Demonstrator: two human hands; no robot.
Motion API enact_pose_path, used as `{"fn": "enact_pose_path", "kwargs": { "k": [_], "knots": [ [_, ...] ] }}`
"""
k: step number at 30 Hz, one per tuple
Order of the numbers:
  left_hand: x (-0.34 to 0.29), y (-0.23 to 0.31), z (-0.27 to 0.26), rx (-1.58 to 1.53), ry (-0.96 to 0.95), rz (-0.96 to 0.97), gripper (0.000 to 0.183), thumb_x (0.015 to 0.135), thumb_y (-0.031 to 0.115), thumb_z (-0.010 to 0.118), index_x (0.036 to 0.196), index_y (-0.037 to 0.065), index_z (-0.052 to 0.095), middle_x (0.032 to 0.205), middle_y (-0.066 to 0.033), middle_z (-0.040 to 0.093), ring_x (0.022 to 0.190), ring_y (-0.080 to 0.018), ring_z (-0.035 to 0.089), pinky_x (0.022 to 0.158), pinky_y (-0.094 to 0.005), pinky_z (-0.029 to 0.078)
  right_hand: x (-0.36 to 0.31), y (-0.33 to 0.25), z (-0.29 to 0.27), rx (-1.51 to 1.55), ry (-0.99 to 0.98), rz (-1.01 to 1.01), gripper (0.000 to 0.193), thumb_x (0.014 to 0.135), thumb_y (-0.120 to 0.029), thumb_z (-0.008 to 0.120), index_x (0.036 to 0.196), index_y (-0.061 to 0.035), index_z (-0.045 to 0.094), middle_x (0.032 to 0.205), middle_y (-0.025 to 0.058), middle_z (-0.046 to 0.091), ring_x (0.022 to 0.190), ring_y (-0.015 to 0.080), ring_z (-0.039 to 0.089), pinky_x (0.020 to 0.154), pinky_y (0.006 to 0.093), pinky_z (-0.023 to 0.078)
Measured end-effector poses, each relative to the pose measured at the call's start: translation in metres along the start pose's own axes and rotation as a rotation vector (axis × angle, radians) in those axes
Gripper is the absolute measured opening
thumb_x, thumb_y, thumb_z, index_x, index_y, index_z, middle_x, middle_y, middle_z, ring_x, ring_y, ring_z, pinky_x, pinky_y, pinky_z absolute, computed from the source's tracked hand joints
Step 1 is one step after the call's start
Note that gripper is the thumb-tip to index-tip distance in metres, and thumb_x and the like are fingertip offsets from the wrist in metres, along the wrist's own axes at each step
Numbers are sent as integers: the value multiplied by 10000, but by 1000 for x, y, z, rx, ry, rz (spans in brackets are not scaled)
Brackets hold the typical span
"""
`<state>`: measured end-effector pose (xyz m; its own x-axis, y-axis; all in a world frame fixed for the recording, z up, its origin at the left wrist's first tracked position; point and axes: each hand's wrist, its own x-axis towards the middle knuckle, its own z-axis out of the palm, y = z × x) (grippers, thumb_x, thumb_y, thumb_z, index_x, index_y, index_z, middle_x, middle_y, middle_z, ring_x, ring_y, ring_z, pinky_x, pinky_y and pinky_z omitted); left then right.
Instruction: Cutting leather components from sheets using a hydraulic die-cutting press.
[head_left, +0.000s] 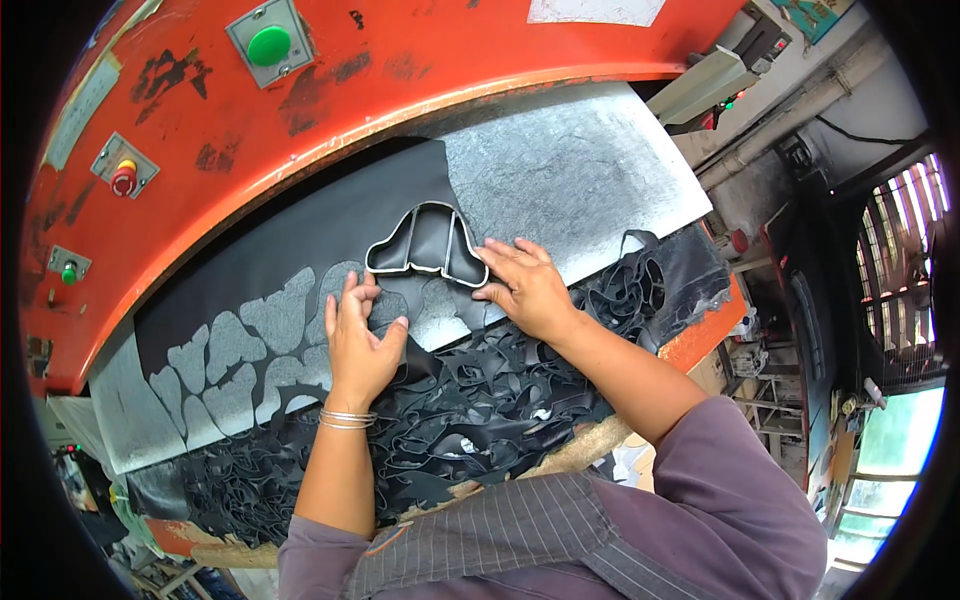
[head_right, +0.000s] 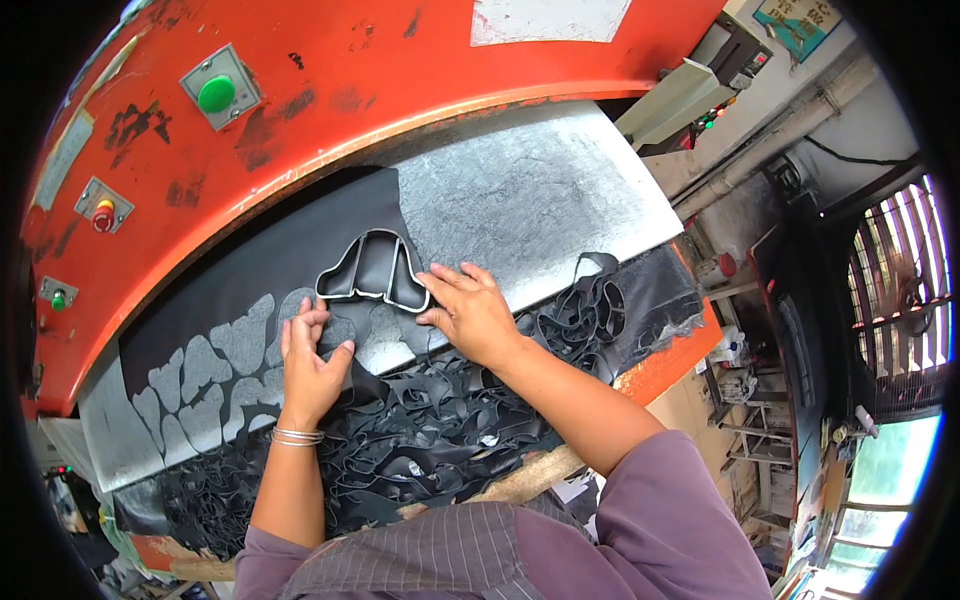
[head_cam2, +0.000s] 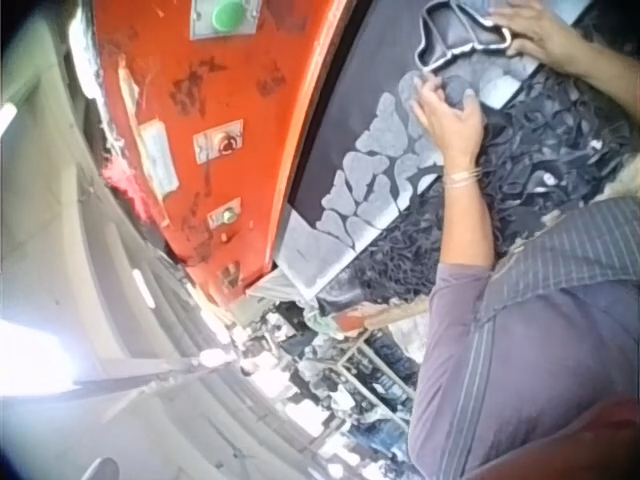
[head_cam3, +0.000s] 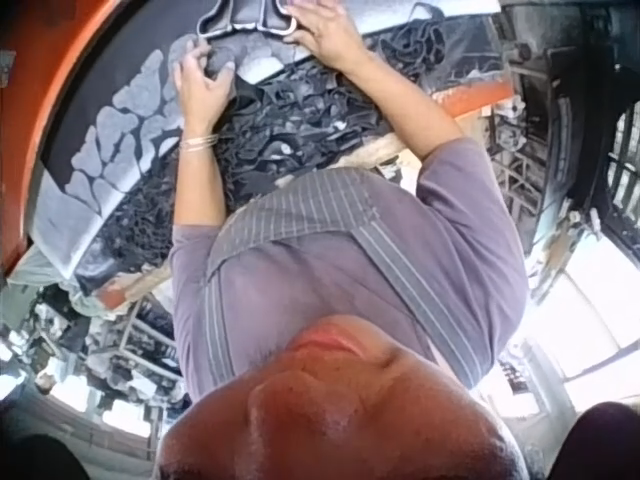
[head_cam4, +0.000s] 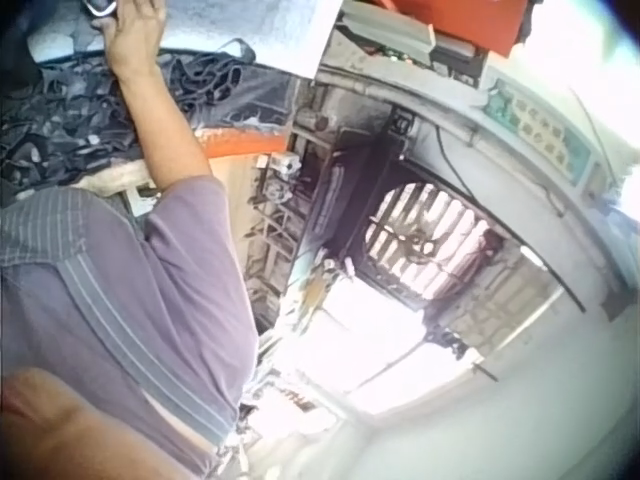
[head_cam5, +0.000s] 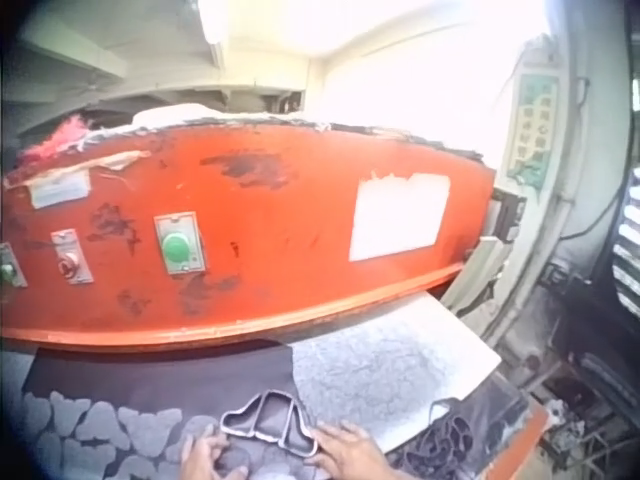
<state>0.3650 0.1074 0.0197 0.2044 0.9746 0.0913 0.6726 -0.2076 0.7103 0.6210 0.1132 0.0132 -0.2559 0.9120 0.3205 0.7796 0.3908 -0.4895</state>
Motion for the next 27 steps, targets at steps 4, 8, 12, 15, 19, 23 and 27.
{"fn": "enact_pose_path", "kwargs": {
  "k": [4,8,12,15,19,23,27],
  "knots": [
    [1,1,0,28,37,-16,430,775,169,668,1119,57,434,1358,-199,536,1408,-317,318,1157,-484,99,3,2,4,-1,4,-16,534,776,-339,731,1235,-95,609,1223,159,625,1151,273,583,1044,438,369],
    [2,-3,5,-5,58,-4,456,783,151,677,1160,31,450,1371,-208,516,1410,-313,315,1159,-460,143,2,1,-1,5,-37,21,608,772,-387,725,1280,-90,573,1246,160,610,1211,308,532,1067,452,336],
    [-14,-26,-21,-590,189,-127,509,824,70,678,1277,-12,460,1389,-200,458,1367,-285,362,1129,-390,280,-12,-27,-25,-1,16,123,778,758,-431,744,1398,-102,452,1325,188,547,1321,356,415,1085,456,307],
    [-50,-65,-93,-621,489,-188,331,879,41,626,1194,-11,540,1310,-147,542,1202,-217,529,1041,-340,396,-41,-48,-51,54,249,203,618,771,-319,765,1293,-72,547,1168,142,644,1136,317,562,999,431,397],
    [-95,-131,-188,-440,801,-292,170,979,158,531,1006,17,623,1018,-53,661,919,-121,583,858,-251,450,-42,-76,-39,204,165,153,473,802,-132,747,1235,-39,582,1070,149,683,1001,239,648,902,361,490],
    [-105,-114,-257,-299,1081,-95,292,1010,284,489,929,29,606,875,-18,611,817,-88,543,748,-254,436,14,-139,-71,396,314,-47,485,829,-210,740,1241,-35,554,962,163,679,870,254,670,776,348,526],
    [-114,-77,-310,-100,1380,235,385,1029,325,427,837,14,548,732,-18,542,709,-129,489,701,-295,425,63,-191,-89,390,529,-152,320,847,-174,720,1041,-20,518,759,123,663,691,223,657,637,334,513]
  ]
}}
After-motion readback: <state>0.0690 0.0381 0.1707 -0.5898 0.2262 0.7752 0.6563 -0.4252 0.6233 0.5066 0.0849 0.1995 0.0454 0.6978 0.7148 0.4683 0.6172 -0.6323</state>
